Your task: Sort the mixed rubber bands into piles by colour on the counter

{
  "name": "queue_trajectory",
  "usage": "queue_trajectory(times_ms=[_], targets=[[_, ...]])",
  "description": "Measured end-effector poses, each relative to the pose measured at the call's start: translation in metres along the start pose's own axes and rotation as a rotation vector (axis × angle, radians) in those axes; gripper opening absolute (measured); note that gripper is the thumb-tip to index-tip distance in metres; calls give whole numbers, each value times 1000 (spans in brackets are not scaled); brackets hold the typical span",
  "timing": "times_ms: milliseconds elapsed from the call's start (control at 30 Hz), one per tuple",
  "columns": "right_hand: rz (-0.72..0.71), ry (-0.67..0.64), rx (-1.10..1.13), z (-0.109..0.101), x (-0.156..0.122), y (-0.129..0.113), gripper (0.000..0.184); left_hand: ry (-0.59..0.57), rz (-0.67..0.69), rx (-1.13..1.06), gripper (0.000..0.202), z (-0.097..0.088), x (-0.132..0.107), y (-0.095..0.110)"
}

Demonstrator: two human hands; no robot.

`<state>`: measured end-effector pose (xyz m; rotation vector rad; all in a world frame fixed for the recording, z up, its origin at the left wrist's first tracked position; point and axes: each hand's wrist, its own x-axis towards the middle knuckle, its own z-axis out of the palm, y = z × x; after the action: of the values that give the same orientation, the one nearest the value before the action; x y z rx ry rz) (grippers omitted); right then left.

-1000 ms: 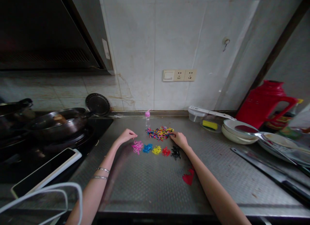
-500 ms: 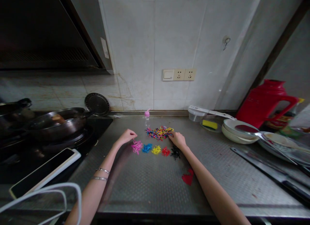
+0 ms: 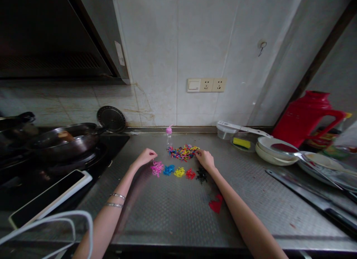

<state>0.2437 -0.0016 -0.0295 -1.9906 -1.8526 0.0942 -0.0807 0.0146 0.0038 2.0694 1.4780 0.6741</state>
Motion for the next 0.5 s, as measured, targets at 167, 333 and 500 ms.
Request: queue_trajectory(times_ms=[167, 333, 500], targets=[[2, 55, 63, -5, 0, 2, 28, 10, -6, -6, 30, -1, -1, 1], [18, 110, 144, -11, -1, 0, 27, 39, 19, -26, 29, -1, 0, 0], [-77, 150, 291, -20, -3, -18, 33, 133, 103, -182, 28, 8, 1, 18]])
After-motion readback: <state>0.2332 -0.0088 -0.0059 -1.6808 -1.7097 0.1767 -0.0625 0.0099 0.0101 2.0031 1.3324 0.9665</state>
